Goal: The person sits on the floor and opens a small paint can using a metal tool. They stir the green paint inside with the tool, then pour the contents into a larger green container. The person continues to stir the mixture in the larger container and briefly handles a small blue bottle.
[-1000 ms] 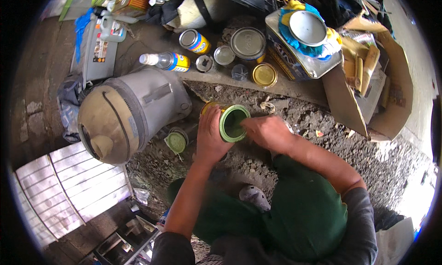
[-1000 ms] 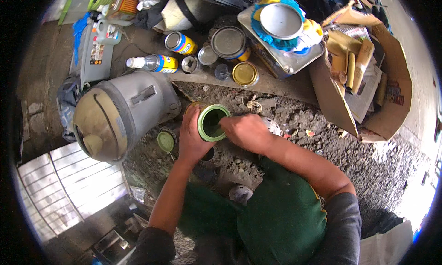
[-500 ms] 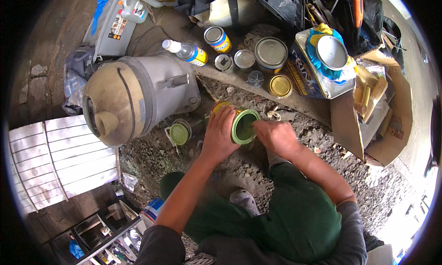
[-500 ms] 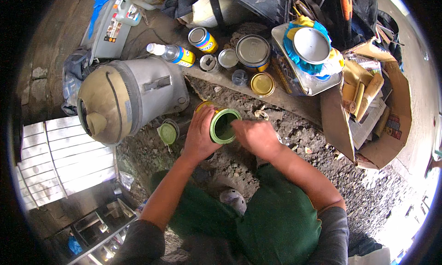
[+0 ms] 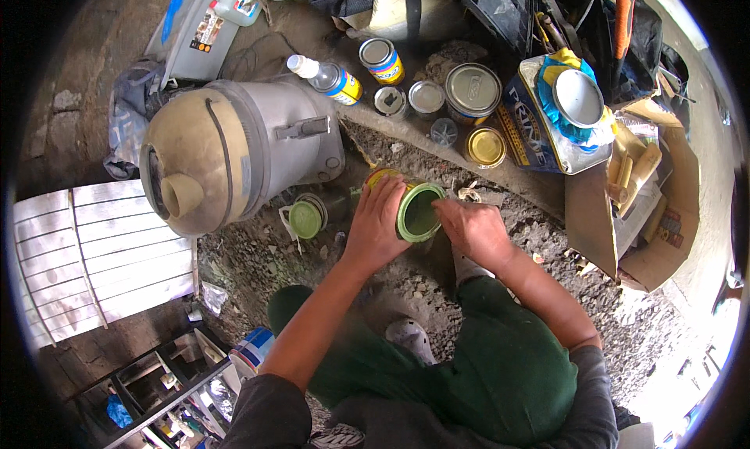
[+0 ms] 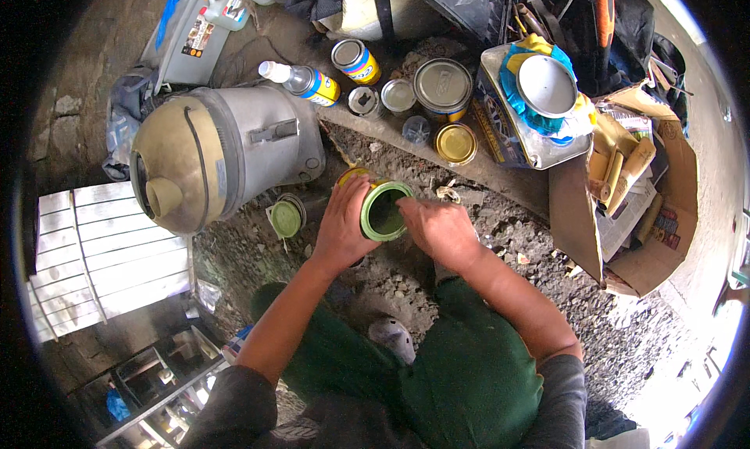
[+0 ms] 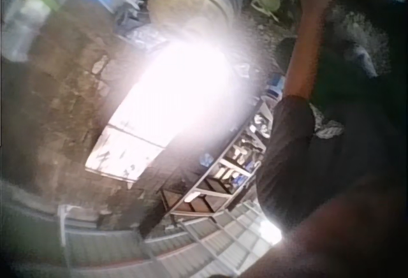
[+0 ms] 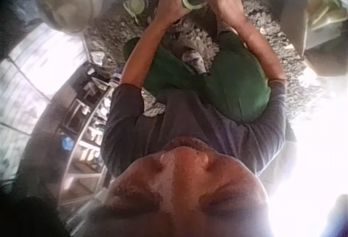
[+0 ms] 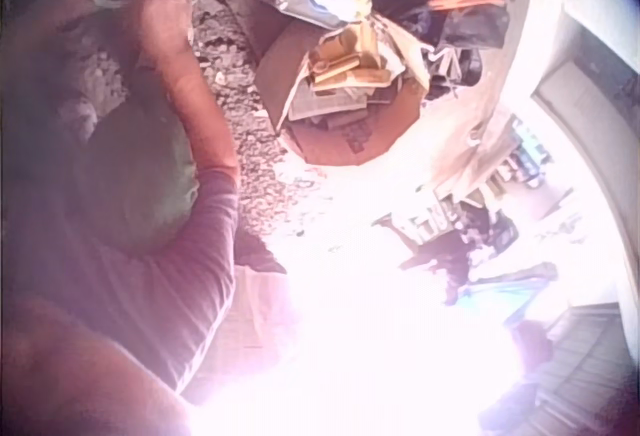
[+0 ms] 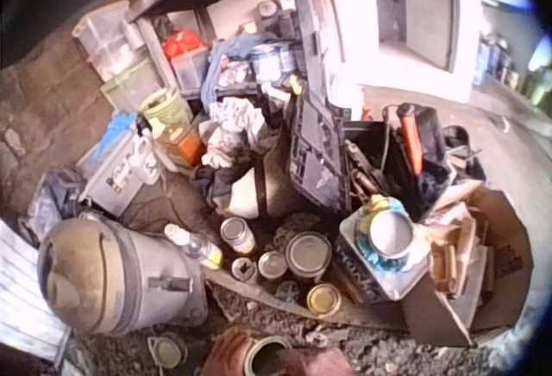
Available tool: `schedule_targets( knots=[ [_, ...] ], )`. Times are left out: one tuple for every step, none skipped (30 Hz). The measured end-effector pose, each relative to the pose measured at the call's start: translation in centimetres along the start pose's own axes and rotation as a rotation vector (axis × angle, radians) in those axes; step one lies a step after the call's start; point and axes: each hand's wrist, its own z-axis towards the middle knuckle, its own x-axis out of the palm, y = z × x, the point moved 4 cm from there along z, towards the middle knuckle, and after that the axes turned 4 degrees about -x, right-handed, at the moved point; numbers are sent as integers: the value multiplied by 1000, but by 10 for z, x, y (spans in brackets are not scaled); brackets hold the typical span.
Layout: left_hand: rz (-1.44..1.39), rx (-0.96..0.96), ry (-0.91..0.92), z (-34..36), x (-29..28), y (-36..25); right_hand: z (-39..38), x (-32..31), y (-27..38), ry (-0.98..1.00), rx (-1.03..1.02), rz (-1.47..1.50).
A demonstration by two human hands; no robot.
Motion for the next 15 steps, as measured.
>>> schedule_targets(
  knots=[
    [2,0,-6,0,0,0,0,3,1,55,-34,-23],
    [5,-14,-5,-1,0,0,-1,6,1,110,-69,-45],
    [5,-26,-3,-2,1,1,-2,8,3,164,-100,-69],
    [5,-38,0,-4,2,3,-2,5,5,105,-115,-18],
    [5,-38,0,-5,3,4,-2,3,8,46,-130,32],
    [3,-39,2,-6,4,4,-2,0,10,-13,-143,83],
    [2,-40,4,-7,5,5,-1,1,9,30,-95,6],
    [-3,-43,2,-8,5,6,0,1,6,73,-47,-71],
    [-8,-45,-1,-8,5,6,1,2,4,115,1,-150],
    [-13,-47,-4,-7,5,6,-1,4,5,126,-50,-90],
    [-12,-36,-11,-7,5,6,-4,7,7,137,-101,-31],
    [-10,-26,-17,-7,6,6,-4,8,10,150,-152,31],
    [-8,-17,-23,-8,6,6,-3,5,8,111,-107,-6],
    [-3,-15,-23,-8,7,6,-2,2,6,71,-62,-43],
    [3,-11,-23,-8,6,6,-1,-1,4,30,-16,-80]
  ],
)
